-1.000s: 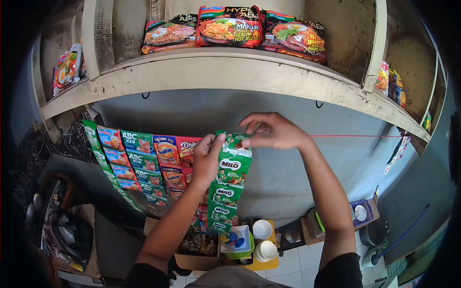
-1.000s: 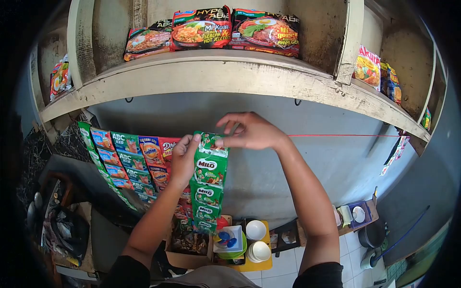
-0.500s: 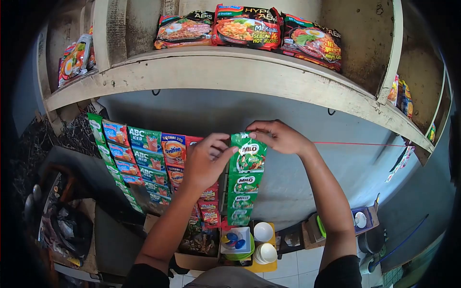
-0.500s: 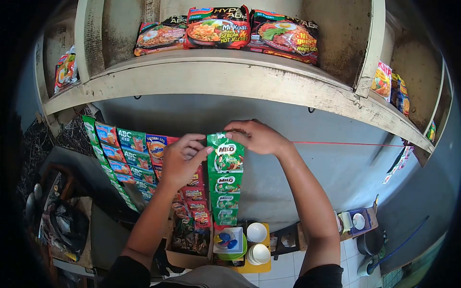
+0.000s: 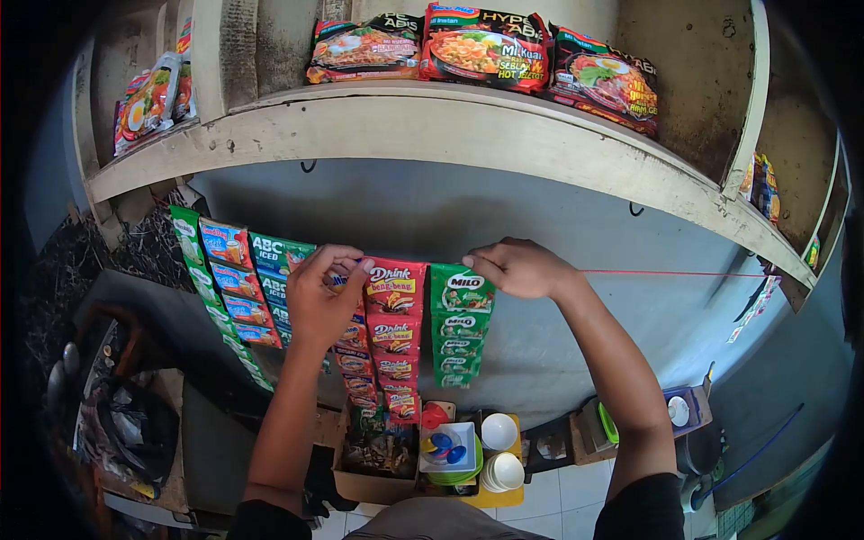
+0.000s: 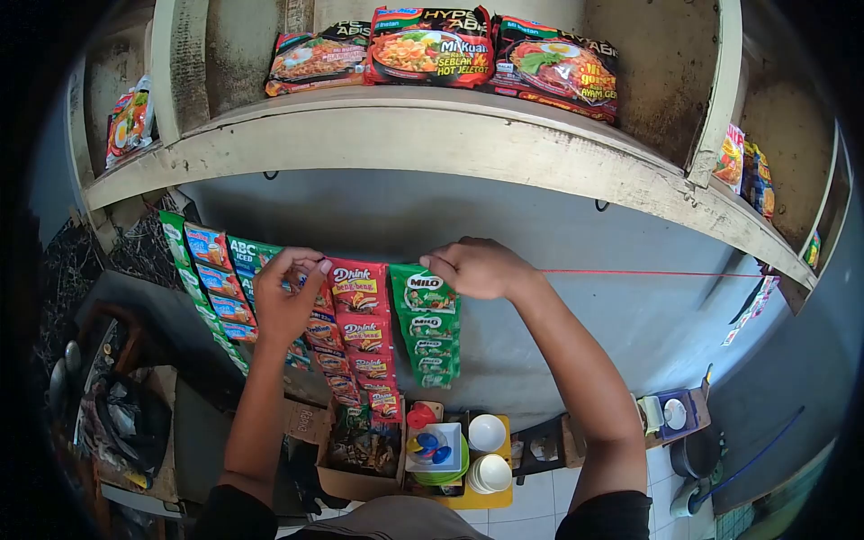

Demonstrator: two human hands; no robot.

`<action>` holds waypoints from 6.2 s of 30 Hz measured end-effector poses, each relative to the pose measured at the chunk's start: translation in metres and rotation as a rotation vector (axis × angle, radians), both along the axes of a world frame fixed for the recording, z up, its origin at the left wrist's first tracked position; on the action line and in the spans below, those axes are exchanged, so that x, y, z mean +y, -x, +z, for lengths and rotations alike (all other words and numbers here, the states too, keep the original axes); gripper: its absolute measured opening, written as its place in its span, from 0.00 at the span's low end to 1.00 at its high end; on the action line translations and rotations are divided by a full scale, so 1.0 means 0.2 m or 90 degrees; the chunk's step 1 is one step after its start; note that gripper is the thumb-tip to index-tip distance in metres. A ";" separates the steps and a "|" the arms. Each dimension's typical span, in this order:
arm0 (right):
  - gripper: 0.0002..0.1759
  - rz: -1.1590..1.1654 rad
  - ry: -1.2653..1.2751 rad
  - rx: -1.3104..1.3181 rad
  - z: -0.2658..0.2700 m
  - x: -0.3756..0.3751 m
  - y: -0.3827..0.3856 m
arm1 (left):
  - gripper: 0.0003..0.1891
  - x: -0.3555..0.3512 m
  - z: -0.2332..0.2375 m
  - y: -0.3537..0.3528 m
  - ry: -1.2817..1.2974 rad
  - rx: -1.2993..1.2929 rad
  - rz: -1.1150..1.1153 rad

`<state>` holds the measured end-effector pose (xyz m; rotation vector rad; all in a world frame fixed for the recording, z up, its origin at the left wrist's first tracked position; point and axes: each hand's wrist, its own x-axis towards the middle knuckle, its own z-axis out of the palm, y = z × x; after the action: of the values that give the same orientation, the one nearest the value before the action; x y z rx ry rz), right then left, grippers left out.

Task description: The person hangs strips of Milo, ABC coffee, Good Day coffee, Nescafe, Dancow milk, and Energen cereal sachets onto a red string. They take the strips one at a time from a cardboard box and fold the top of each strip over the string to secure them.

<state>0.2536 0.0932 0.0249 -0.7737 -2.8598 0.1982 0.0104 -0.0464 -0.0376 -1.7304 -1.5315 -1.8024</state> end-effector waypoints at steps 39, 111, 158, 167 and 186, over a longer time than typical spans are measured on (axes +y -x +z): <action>0.18 -0.096 0.312 0.408 -1.80 -1.11 -0.12 | 0.13 -1.01 -1.58 -0.08 0.461 0.059 -0.066; 0.19 -0.224 0.407 -0.019 -2.66 -0.77 0.80 | 0.16 -1.19 -1.92 -0.20 0.645 -0.417 0.116; 0.40 -0.383 1.408 0.818 -1.89 -1.61 0.43 | 0.06 -1.32 -1.28 0.15 0.568 -0.550 -0.691; 0.29 -0.322 1.174 1.029 -1.93 -1.34 0.30 | 0.08 -1.18 -1.69 0.26 0.713 -0.431 -0.710; 0.24 -0.419 1.257 0.621 -1.81 -0.96 -0.05 | 0.41 0.02 -2.62 0.23 0.779 -0.371 0.140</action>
<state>0.2639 -0.0997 -0.3377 -1.1024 -0.6615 2.3712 -0.0353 -0.0425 -0.5623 -1.1963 -3.3694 -1.3166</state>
